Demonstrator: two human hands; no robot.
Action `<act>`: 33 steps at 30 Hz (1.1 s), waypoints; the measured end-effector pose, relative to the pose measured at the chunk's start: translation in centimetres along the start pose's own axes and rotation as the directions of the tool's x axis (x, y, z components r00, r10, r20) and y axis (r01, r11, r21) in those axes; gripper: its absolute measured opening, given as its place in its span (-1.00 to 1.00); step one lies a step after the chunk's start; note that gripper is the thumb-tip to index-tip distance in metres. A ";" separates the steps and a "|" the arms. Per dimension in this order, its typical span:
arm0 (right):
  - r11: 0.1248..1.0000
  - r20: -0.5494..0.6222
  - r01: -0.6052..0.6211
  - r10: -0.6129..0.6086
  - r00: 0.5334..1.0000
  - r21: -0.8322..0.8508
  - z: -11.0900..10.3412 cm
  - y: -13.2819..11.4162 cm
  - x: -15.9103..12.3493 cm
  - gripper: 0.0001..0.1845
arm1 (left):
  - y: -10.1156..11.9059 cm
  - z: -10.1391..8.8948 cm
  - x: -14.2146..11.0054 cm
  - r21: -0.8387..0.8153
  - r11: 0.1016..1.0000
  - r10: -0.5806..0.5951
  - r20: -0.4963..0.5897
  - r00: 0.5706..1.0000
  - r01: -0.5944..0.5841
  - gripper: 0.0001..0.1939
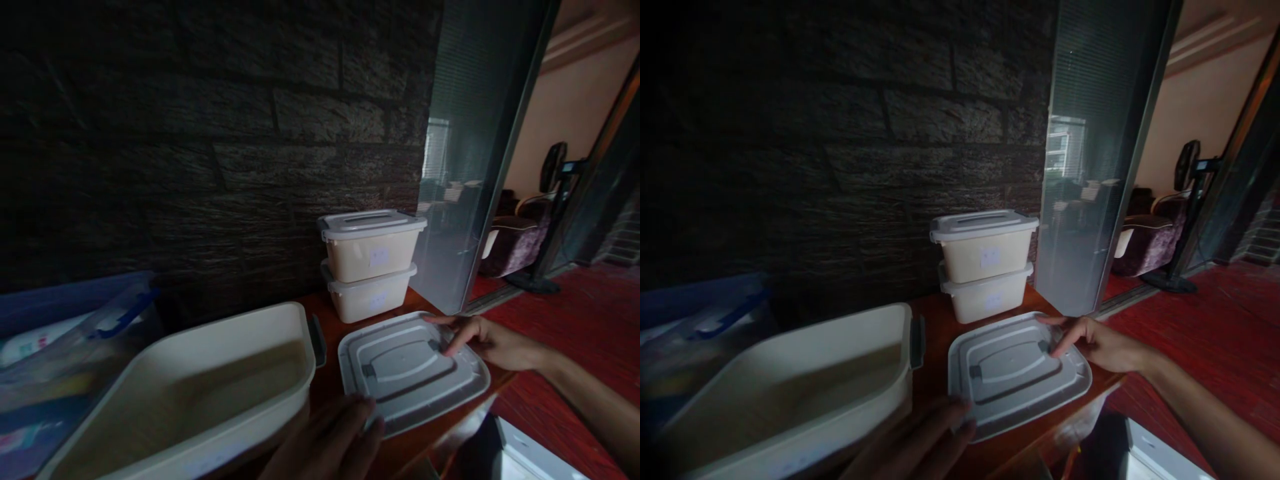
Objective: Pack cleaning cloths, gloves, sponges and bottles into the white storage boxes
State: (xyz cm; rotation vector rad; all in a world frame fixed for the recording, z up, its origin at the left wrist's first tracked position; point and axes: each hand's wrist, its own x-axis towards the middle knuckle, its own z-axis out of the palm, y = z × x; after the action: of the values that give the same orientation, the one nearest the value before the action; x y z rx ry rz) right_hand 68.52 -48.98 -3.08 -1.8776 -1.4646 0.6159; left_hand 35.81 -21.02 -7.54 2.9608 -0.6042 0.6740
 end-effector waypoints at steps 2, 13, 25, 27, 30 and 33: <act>1.000 0.015 0.017 -0.017 1.000 -0.026 -0.2 0.2 0.3 -0.74 | -0.6 0.7 2.0 0.120 0.991 0.049 0.048 0.998 -0.055 -0.54; 0.997 -0.285 -0.013 0.035 0.958 0.077 0.4 3.9 1.7 -0.57 | -0.6 2.5 2.7 0.130 0.989 0.066 0.058 0.996 -0.073 -0.68; 0.982 -0.380 -0.167 0.120 0.917 -0.092 1.0 5.9 0.6 -0.52 | 0.7 1.9 4.4 -0.082 0.993 -0.072 0.083 0.994 0.079 -0.66; 0.980 -0.372 -0.181 0.138 0.918 -0.085 0.6 6.9 0.6 -0.56 | 0.9 1.3 4.8 -0.132 0.989 -0.056 0.079 0.995 0.066 -0.61; 0.982 -0.389 -0.177 0.136 0.911 -0.072 0.1 8.4 0.8 -0.67 | 0.8 0.2 4.8 -0.159 0.987 0.010 0.075 0.997 0.002 -0.56; 0.984 -0.401 -0.159 0.115 0.909 -0.077 -0.3 8.7 0.9 -0.73 | 0.6 -0.1 4.4 -0.142 0.990 0.022 0.046 0.999 -0.016 -0.56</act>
State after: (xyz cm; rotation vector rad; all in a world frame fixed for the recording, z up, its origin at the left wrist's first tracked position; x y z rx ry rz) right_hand 74.59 -49.46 -9.36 -2.0563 -1.1270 0.1987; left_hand 39.21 -23.14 -5.54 2.8498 -0.6552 0.5395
